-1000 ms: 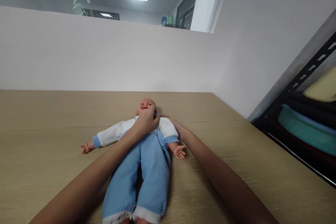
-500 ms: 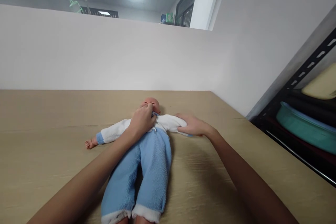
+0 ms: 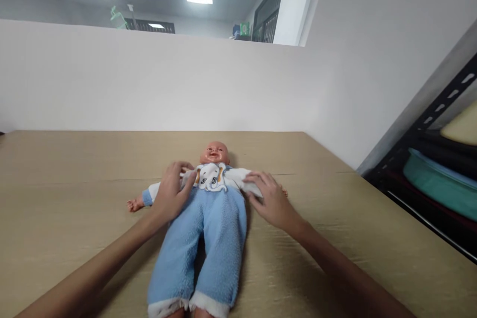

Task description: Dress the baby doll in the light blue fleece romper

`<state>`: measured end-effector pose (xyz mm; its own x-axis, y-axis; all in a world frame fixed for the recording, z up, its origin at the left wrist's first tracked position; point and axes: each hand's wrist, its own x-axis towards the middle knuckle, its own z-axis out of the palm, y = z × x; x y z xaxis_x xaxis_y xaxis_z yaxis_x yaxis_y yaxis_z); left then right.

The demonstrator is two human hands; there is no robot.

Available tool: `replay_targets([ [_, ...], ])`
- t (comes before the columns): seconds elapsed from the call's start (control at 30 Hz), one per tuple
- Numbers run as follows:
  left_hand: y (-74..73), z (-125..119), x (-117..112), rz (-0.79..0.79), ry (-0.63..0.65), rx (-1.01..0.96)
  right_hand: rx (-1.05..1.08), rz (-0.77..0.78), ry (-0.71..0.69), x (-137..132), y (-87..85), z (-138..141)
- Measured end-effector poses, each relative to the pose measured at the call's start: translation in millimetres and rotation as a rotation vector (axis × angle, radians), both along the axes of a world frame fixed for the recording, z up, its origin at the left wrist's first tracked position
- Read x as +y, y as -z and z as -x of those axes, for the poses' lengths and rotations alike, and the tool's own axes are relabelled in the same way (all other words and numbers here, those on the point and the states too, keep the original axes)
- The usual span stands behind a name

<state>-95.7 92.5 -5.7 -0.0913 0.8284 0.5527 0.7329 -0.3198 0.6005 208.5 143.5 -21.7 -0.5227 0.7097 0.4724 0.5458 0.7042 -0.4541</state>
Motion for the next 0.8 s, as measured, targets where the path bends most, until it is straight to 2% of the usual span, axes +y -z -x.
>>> replay_targets([
  [0.1, 15.2, 13.0, -25.1, 0.178, 0.060, -0.161, 0.183, 0.238, -0.067, -27.6, 12.3, 13.2],
  [0.17, 19.4, 15.3, -34.5, 0.277, 0.085, -0.170, 0.298, 0.436, -0.093, -32.1, 21.6, 18.3],
  [0.27, 19.4, 16.6, -36.5, 0.359, 0.043, -0.132, 0.414, 0.663, -0.141, -20.5, 33.7, 19.0],
  [0.37, 19.2, 22.8, -30.6, 0.423, 0.079, -0.146, 0.559, 0.778, -0.132, -3.3, 41.8, 16.6],
  [0.47, 21.3, 32.3, -24.9, 0.461, 0.228, -0.231, 0.674, 0.751, -0.039, 5.6, 48.5, 17.6],
  [0.53, 23.4, 36.5, -23.4, 0.450, 0.273, -0.257, 0.678, 0.700, 0.007, 6.1, 53.1, 20.4],
  [0.6, 26.6, 37.5, -23.2, 0.421, 0.258, -0.234, 0.648, 0.598, 0.066, 4.0, 57.4, 23.5],
  [0.67, 31.0, 36.4, -22.5, 0.373, 0.219, -0.174, 0.566, 0.429, 0.150, 1.0, 60.4, 25.2],
  [0.73, 34.9, 34.9, -19.5, 0.297, 0.163, -0.085, 0.473, 0.270, 0.221, -2.0, 60.9, 25.0],
  [0.8, 34.1, 33.0, -13.5, 0.206, 0.077, 0.025, 0.453, 0.180, 0.253, -5.4, 58.4, 23.5],
])
